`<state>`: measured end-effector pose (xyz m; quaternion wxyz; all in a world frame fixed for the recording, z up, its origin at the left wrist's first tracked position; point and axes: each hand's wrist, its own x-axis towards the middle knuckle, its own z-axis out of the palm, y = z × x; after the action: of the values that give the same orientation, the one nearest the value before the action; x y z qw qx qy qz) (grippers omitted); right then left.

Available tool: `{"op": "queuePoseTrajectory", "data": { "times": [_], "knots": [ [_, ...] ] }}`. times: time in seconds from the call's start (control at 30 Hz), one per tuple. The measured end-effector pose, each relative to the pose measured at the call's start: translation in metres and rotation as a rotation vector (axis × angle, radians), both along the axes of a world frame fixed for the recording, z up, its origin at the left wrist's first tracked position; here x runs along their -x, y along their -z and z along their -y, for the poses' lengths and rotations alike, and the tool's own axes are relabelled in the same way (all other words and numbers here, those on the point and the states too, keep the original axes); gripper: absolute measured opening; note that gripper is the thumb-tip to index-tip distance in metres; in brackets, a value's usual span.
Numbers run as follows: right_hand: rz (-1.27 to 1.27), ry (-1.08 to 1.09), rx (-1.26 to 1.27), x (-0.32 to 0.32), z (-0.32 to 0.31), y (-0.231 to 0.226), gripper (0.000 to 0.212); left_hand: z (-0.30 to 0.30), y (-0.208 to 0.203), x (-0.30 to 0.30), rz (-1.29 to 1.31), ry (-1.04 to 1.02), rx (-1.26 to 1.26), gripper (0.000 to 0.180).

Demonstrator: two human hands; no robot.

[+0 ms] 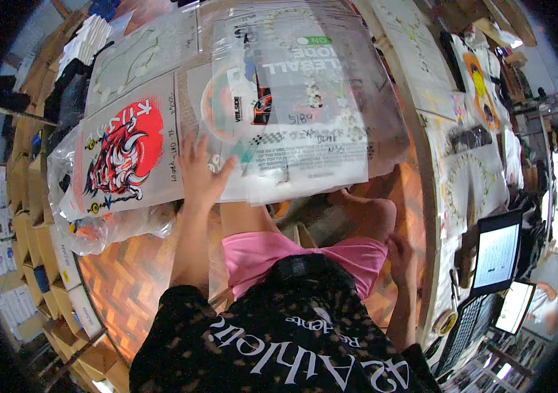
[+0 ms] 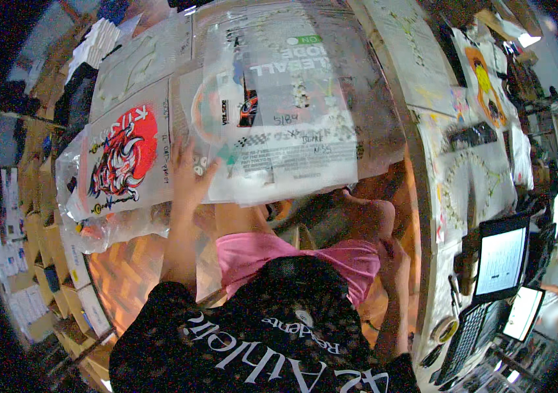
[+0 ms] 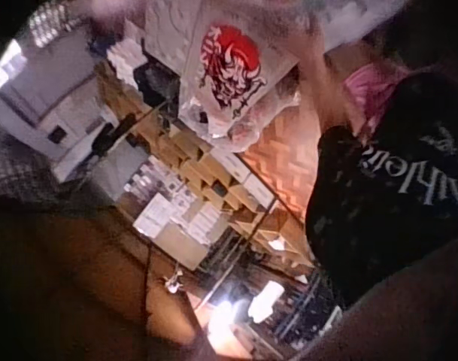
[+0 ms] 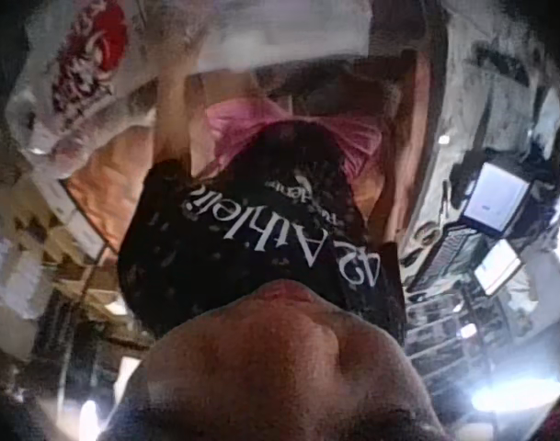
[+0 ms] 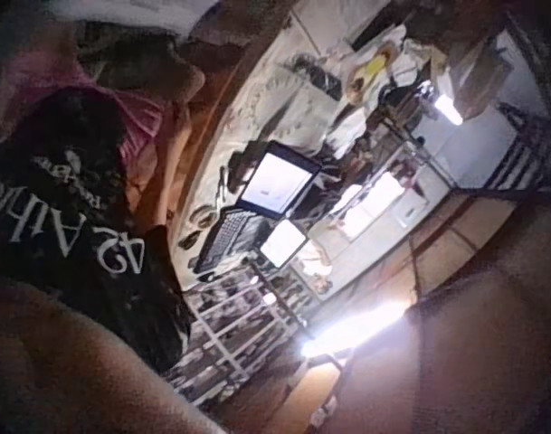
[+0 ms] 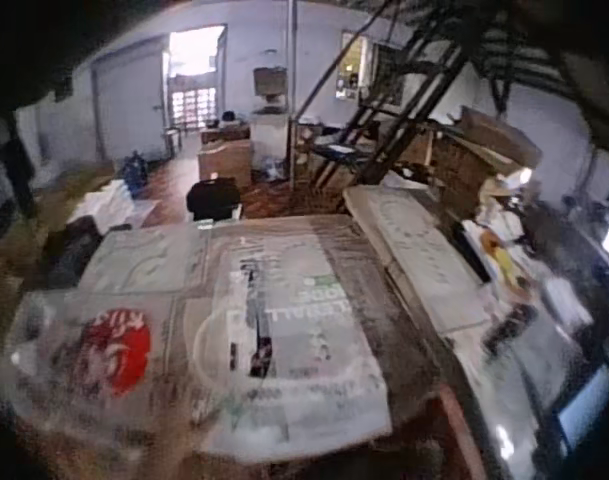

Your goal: The person sorts and organizes various printed garment transfers by picking them up from a pile, turning them over, and stacking them onto different piles on the table.

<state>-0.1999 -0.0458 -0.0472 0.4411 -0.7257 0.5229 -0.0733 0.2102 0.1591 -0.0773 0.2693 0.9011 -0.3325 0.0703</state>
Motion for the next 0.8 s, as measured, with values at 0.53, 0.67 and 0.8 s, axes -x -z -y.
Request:
{"op": "queuePoseTrajectory", "data": {
  "times": [0.53,0.67,0.8],
  "knots": [
    [0.004,-0.608,0.784,-0.358,0.079,0.001,0.069,0.047,0.003,0.018,-0.026,0.106,-0.179,0.073],
    [-0.161,-0.629,0.798,-0.389,0.076,0.022,0.064,0.045,0.004,0.018,-0.007,0.120,-0.190,0.073],
    [-0.109,-0.667,0.756,-0.388,0.075,0.033,0.033,0.040,0.006,0.016,0.009,0.136,-0.209,0.072]
  ]
}}
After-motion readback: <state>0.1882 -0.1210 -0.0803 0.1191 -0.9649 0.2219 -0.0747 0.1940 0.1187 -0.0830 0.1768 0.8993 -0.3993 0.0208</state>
